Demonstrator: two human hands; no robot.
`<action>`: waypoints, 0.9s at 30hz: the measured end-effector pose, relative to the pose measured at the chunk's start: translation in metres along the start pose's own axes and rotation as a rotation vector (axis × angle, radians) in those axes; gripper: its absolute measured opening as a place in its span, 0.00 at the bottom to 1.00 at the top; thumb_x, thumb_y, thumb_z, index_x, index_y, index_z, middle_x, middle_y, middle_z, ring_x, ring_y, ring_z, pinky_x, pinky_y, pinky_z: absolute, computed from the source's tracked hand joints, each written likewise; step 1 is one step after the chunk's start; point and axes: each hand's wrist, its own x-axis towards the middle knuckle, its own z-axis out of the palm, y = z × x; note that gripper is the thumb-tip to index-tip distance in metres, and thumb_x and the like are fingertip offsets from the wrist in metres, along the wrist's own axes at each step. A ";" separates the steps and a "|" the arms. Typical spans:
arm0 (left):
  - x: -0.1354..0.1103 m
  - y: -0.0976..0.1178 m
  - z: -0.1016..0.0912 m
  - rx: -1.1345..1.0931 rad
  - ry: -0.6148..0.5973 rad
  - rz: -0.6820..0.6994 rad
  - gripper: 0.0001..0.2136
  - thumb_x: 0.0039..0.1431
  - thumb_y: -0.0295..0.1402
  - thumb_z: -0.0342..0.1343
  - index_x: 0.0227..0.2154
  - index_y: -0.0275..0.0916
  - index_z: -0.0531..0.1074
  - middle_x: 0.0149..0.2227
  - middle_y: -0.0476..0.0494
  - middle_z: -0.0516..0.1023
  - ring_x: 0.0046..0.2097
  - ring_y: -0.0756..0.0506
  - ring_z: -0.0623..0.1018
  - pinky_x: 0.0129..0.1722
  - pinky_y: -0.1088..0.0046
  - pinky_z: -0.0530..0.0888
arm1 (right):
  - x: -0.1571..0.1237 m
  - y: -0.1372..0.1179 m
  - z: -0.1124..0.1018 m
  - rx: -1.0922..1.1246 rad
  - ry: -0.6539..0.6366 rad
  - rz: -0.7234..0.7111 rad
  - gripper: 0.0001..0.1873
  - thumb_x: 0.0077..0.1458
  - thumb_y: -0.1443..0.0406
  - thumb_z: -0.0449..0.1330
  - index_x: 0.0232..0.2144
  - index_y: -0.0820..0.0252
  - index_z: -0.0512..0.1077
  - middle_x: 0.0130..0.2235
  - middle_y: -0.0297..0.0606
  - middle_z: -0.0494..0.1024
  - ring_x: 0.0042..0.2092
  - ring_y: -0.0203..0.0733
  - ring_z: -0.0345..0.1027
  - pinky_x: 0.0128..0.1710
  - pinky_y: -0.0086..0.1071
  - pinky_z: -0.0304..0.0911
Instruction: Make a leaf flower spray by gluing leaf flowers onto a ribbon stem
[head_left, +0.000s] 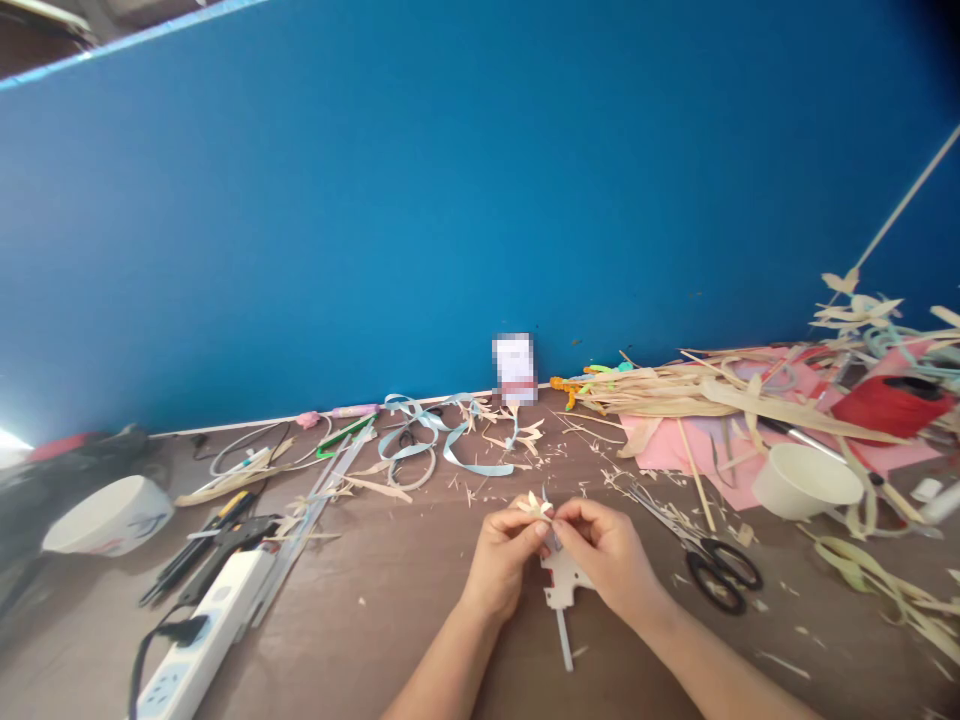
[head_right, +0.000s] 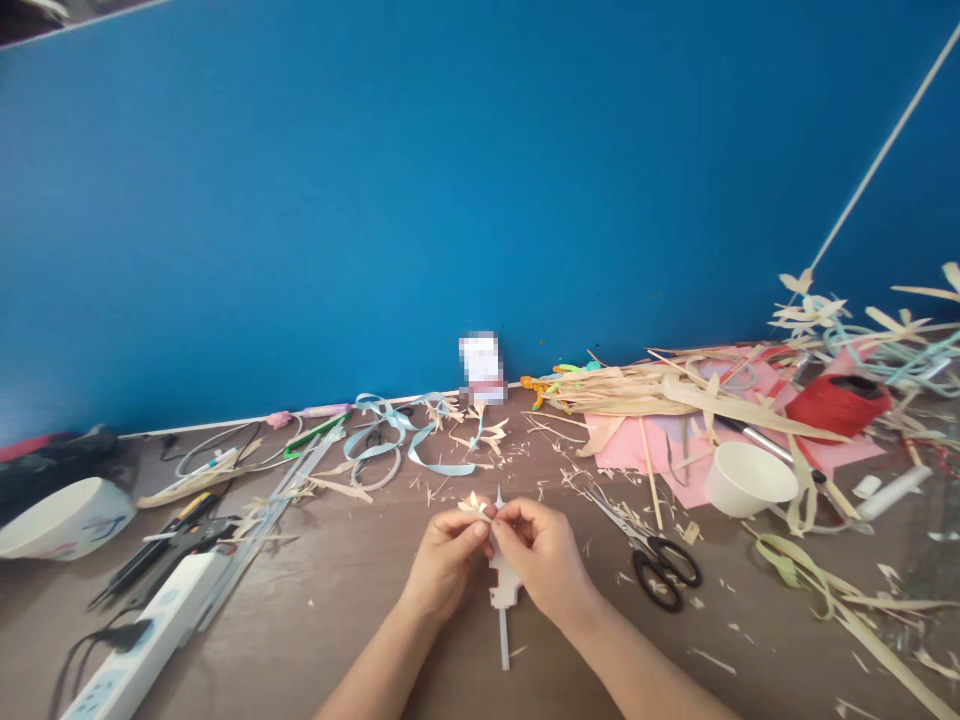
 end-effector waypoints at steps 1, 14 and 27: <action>0.000 -0.001 -0.001 0.017 -0.016 0.014 0.09 0.39 0.35 0.64 0.24 0.35 0.77 0.30 0.45 0.71 0.26 0.53 0.67 0.24 0.77 0.66 | 0.001 0.001 0.000 0.044 -0.012 0.029 0.10 0.50 0.61 0.56 0.23 0.61 0.67 0.22 0.33 0.72 0.25 0.36 0.67 0.25 0.27 0.62; -0.001 0.005 -0.004 0.001 -0.184 0.123 0.04 0.45 0.33 0.60 0.25 0.38 0.77 0.31 0.47 0.66 0.27 0.53 0.68 0.24 0.77 0.65 | 0.002 0.002 0.002 0.368 -0.142 0.246 0.14 0.49 0.57 0.58 0.24 0.63 0.64 0.18 0.26 0.65 0.14 0.22 0.44 0.13 0.21 0.41; 0.000 0.010 -0.009 0.156 -0.140 0.227 0.02 0.41 0.29 0.63 0.21 0.37 0.76 0.26 0.48 0.66 0.30 0.51 0.68 0.30 0.75 0.65 | 0.002 0.007 0.000 0.395 -0.248 0.208 0.13 0.50 0.57 0.59 0.27 0.62 0.64 0.15 0.21 0.57 0.14 0.23 0.44 0.13 0.21 0.42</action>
